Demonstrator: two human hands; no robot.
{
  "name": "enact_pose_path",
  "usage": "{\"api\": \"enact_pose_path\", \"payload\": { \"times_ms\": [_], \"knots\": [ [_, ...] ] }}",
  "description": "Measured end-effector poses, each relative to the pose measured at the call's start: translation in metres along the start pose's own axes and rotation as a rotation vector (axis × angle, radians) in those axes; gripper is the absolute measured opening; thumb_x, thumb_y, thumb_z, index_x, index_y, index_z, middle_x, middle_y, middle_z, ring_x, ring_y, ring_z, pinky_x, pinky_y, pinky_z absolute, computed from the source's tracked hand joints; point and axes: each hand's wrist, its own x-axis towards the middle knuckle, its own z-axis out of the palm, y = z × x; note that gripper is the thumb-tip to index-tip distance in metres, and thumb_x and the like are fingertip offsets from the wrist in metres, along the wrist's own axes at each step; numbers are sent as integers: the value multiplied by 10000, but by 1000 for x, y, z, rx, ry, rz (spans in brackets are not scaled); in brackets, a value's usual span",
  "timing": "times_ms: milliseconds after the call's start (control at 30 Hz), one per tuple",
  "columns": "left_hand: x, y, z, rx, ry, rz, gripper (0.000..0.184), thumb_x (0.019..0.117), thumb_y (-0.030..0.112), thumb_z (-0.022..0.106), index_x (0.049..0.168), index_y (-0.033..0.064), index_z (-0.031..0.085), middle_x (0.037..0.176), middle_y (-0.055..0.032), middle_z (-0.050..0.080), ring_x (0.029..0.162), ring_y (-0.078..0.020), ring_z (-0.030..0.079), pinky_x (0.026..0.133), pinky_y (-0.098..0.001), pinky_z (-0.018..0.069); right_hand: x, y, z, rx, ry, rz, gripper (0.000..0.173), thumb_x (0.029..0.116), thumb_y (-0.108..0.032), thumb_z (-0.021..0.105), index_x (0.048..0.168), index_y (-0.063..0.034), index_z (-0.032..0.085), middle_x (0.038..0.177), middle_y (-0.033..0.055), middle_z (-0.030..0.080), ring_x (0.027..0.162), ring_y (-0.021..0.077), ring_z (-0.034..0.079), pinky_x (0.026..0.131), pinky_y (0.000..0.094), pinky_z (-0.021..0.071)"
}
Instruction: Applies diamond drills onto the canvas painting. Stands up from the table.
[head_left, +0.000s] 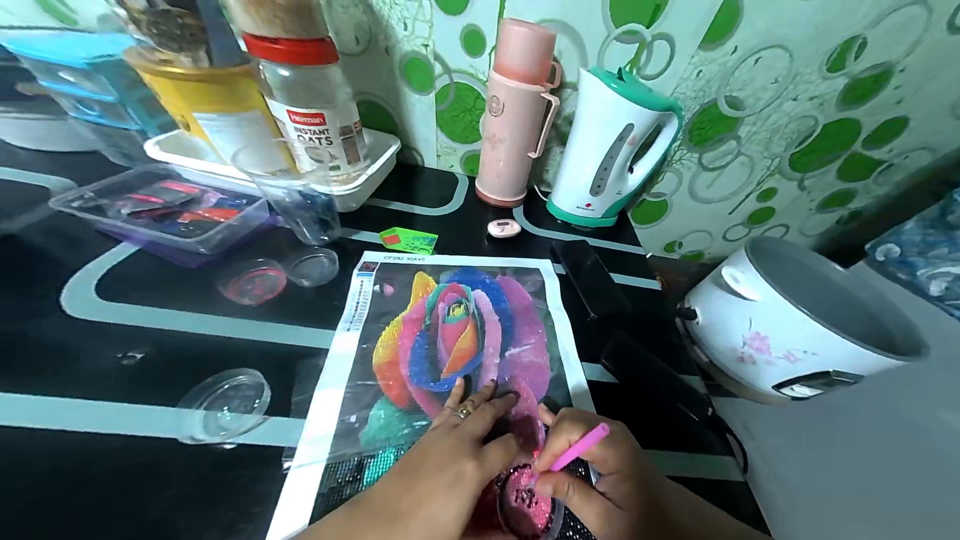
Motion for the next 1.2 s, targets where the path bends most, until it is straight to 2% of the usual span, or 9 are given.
{"api": "enact_pose_path", "payload": {
  "times_ms": [233,667,800,900,933,1000,1100,1200],
  "knots": [
    [1,1,-1,-12,-6,-5,645,774,650,744,1124,110,708,1435,-240,564,1399,-479,462,1124,-756,274,1,2,8,-21,-12,-32,168,1002,-213,661,967,-49,651,891,29,683,887,65,672,1023,318,529],
    [2,1,-1,-8,-25,-3,630,774,635,753,1132,119,705,1443,-242,555,1397,-484,461,1121,-760,272,1,2,10,-130,-28,-71,175,1013,-239,638,959,-72,643,857,10,668,846,61,653,1028,282,504],
    [2,2,-2,-10,-5,2,631,765,633,755,1137,126,710,1426,-256,565,1385,-496,470,1112,-762,284,2,1,6,15,34,21,167,998,-241,665,978,-75,657,886,12,683,878,60,671,1010,321,537],
    [1,1,-2,-29,-23,-14,617,775,653,741,1172,182,713,1443,-247,553,1410,-482,445,1133,-755,260,5,3,-11,74,133,51,109,1008,-219,656,1018,-113,640,910,-25,693,897,50,694,1011,368,565],
    [1,1,-1,-34,-27,-16,618,774,655,738,1180,189,715,1447,-247,550,1415,-484,437,1136,-758,251,6,5,-18,71,159,62,98,1010,-211,650,1027,-114,643,913,-33,695,886,42,694,969,335,583],
    [1,1,0,-32,-22,-13,619,773,652,734,1177,183,718,1451,-253,547,1412,-495,437,1127,-769,246,4,12,-29,45,183,96,84,1009,-180,643,1026,-99,633,916,-30,688,844,14,674,814,219,595],
    [0,0,1,-30,-29,-15,643,782,677,716,1183,175,717,1449,-260,546,1405,-506,439,1126,-772,241,0,22,-38,-10,164,145,100,1003,-143,637,1004,-44,624,887,1,686,736,-24,614,636,125,518],
    [-1,-2,1,-36,-28,-11,661,777,697,713,1177,170,718,1445,-270,546,1404,-512,437,1129,-773,229,-1,26,-38,-68,135,159,127,1004,-138,629,993,-12,621,841,19,650,676,-28,571,604,117,494]
  ]
}}
